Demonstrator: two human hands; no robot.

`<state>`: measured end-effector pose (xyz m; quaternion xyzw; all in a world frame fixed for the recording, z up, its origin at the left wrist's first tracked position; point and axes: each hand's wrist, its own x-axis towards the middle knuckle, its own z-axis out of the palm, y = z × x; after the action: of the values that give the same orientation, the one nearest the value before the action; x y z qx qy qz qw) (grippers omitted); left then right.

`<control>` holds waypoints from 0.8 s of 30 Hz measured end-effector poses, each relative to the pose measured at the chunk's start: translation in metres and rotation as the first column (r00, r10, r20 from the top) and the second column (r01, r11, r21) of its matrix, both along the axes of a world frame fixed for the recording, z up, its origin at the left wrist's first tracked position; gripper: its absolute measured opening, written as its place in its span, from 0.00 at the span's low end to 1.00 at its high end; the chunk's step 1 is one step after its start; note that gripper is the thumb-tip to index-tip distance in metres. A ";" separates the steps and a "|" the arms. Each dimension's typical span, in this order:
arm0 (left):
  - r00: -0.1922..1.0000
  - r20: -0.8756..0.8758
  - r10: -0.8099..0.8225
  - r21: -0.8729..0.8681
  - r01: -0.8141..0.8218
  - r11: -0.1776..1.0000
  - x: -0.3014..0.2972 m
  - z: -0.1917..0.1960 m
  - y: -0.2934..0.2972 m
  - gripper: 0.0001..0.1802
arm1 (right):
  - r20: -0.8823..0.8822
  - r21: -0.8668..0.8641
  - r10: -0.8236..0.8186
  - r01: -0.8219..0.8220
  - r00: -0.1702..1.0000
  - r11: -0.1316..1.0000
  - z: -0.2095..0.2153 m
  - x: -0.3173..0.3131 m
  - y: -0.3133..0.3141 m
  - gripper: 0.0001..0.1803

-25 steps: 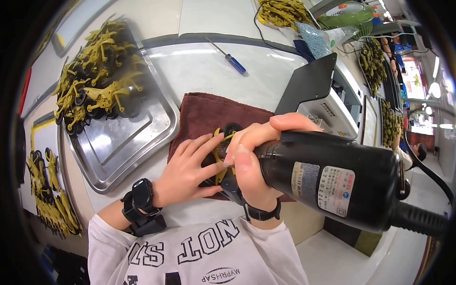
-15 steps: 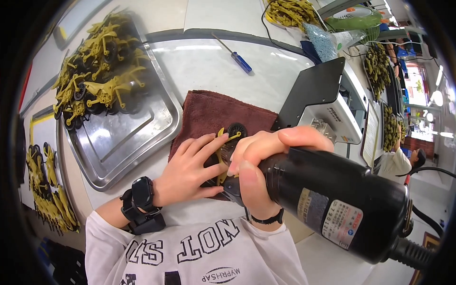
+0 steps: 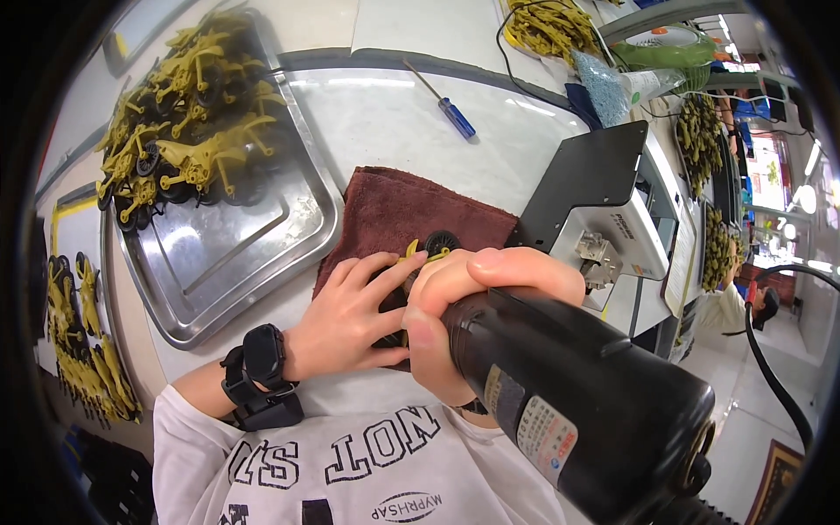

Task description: Assembling small yellow toy motorcycles using an electric screwdriver and other tools at a factory workbench.

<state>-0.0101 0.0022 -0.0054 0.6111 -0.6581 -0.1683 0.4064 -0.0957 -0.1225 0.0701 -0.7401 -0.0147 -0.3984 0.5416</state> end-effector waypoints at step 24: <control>0.990 0.058 -0.126 0.056 0.123 0.991 -0.011 0.004 -0.014 0.23 | 0.215 0.059 -0.098 0.087 0.972 0.994 0.023 -0.053 -0.014 0.32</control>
<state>-0.0209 -0.0119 -0.0019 0.5842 -0.7023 -0.1917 0.3588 -0.1486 -0.1369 0.0934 -0.6784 -0.0296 -0.5021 0.5355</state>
